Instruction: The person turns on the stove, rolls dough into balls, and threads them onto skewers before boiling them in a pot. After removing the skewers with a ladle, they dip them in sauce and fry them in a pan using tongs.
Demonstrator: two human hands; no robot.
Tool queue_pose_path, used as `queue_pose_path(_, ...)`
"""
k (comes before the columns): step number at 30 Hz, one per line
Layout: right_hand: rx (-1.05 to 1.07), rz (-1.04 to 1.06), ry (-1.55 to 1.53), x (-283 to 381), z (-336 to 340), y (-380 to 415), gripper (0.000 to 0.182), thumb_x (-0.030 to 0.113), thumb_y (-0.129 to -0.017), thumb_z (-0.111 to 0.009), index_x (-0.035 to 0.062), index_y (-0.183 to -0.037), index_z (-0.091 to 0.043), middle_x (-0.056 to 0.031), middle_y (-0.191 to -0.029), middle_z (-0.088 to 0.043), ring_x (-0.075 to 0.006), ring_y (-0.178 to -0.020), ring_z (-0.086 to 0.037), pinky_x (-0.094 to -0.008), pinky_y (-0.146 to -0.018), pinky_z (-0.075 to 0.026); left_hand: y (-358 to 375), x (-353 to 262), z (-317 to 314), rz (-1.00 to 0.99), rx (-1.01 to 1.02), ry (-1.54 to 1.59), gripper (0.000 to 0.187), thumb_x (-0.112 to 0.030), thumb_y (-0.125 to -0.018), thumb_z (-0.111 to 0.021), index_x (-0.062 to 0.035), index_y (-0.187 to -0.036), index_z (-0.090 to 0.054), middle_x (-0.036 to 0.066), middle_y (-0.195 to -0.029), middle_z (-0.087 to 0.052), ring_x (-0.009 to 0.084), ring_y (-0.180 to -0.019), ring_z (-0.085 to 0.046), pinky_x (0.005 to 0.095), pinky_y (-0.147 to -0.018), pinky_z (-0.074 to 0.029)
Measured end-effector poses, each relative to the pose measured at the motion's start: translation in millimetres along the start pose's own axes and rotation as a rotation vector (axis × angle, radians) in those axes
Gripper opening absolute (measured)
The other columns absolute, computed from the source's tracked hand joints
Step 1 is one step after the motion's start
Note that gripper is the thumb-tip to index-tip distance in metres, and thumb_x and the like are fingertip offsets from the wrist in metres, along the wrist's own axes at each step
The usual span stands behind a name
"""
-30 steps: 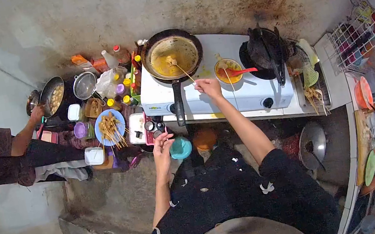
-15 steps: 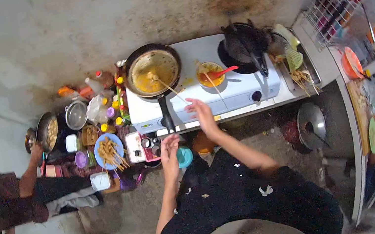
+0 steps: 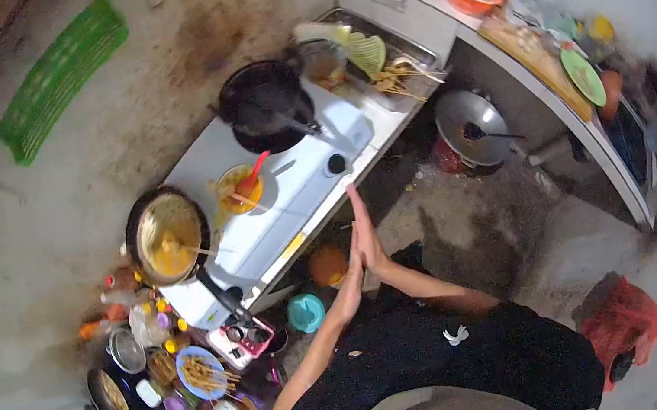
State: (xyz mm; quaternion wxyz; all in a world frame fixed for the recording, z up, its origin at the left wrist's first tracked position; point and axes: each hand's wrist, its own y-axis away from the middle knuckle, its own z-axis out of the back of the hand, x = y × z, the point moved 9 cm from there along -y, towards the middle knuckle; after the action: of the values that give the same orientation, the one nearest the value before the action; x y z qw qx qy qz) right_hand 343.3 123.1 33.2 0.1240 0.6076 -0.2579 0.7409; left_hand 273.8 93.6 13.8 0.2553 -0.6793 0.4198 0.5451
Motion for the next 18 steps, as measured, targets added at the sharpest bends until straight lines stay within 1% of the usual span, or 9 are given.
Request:
queue_pose_path(1, -0.098, -0.063, -0.014, -20, 20, -9, 0.052, 0.017, -0.088, -0.027, 0.0016, -0.136, -0.013, -0.0119, -0.142, -0.013, -0.0241, -0.131, -0.011, -0.0356, -0.107, -0.008, -8, 17, -11, 0.100, 0.060, -0.034, 0.065, -0.048, -0.091, -0.017, -0.0066, -0.137, 0.002, 0.009, -0.143, 0.005, 0.0210, -0.132, 0.003, 0.0333, -0.106, -0.002)
queue_pose_path(2, -0.124, -0.064, -0.009, -32, 39, -9, 0.052, 0.017, -0.088, -0.027, 0.0016, -0.136, -0.013, -0.0119, -0.142, -0.013, -0.0241, -0.131, -0.011, -0.0356, -0.107, -0.008, -15, 25, -21, 0.106, 0.086, -0.040, 0.065, -0.048, -0.091, -0.017, -0.0066, -0.137, 0.002, 0.009, -0.143, 0.005, 0.0210, -0.132, 0.003, 0.0333, -0.106, -0.002)
queue_pose_path(8, -0.461, -0.249, -0.220, -66, 189, -27, 0.055, 0.036, -0.089, -0.022, 0.0092, -0.137, -0.014, -0.0075, -0.142, -0.017, -0.0217, -0.131, -0.011, -0.0374, -0.106, -0.004, -86, 25, -126, 0.125, 0.476, -0.109, 0.067, -0.047, -0.091, -0.019, -0.0018, -0.136, 0.002, 0.010, -0.143, 0.003, 0.0209, -0.132, 0.003, 0.0333, -0.107, -0.003)
queue_pose_path(9, -0.500, -0.282, -0.252, -72, 213, -25, 0.056, 0.039, -0.090, -0.022, 0.0104, -0.137, -0.015, -0.0068, -0.142, -0.017, -0.0213, -0.132, -0.011, -0.0377, -0.106, -0.003, -97, 31, -143, 0.179, 0.505, -0.056, 0.068, -0.048, -0.091, -0.019, -0.0018, -0.136, 0.002, 0.011, -0.143, 0.003, 0.0214, -0.132, 0.002, 0.0329, -0.107, -0.002)
queue_pose_path(12, -0.559, -0.373, -0.352, -89, 271, -26, 0.058, 0.048, -0.090, -0.020, 0.0142, -0.138, -0.016, -0.0046, -0.142, -0.019, -0.0202, -0.132, -0.011, -0.0386, -0.105, -0.002, -134, 33, -185, 0.172, 0.522, -0.189, 0.068, -0.049, -0.091, -0.019, -0.0017, -0.136, 0.001, 0.012, -0.143, 0.003, 0.0215, -0.132, 0.002, 0.0325, -0.107, -0.002)
queue_pose_path(13, -0.538, -0.378, -0.344, -95, 276, -34, 0.058, 0.048, -0.090, -0.020, 0.0142, -0.138, -0.016, -0.0046, -0.142, -0.019, -0.0202, -0.132, -0.011, -0.0386, -0.105, -0.002, -147, 29, -193, 0.166, 0.503, -0.177, 0.068, -0.049, -0.091, -0.019, -0.0017, -0.136, 0.001, 0.012, -0.143, 0.003, 0.0215, -0.132, 0.002, 0.0325, -0.107, -0.002)
queue_pose_path(15, -0.475, -0.331, -0.352, -101, 280, -47, 0.058, 0.046, -0.091, -0.020, 0.0120, -0.137, -0.016, -0.0057, -0.142, -0.019, -0.0202, -0.131, -0.012, -0.0373, -0.105, -0.003, -167, 40, -201, 0.352, 0.470, -0.246, 0.068, -0.049, -0.091, -0.019, -0.0019, -0.136, 0.001, 0.012, -0.143, 0.004, 0.0217, -0.132, 0.003, 0.0321, -0.107, -0.002)
queue_pose_path(16, -0.440, -0.315, -0.360, -103, 277, -50, 0.057, 0.044, -0.091, -0.021, 0.0109, -0.137, -0.017, -0.0063, -0.142, -0.019, -0.0202, -0.131, -0.013, -0.0367, -0.106, -0.003, -176, 39, -203, 0.356, 0.441, -0.228, 0.068, -0.049, -0.091, -0.019, -0.0019, -0.136, 0.001, 0.012, -0.143, 0.004, 0.0217, -0.132, 0.003, 0.0321, -0.107, -0.002)
queue_pose_path(18, -0.364, -0.282, -0.381, -103, 265, -55, 0.056, 0.042, -0.091, -0.022, 0.0088, -0.137, -0.018, -0.0074, -0.141, -0.019, -0.0203, -0.131, -0.014, -0.0354, -0.106, -0.004, -193, 24, -189, 0.231, 0.214, -0.106, 0.069, -0.050, -0.090, -0.018, -0.0018, -0.136, 0.001, 0.013, -0.143, 0.002, 0.0228, -0.132, 0.001, 0.0325, -0.107, -0.002)
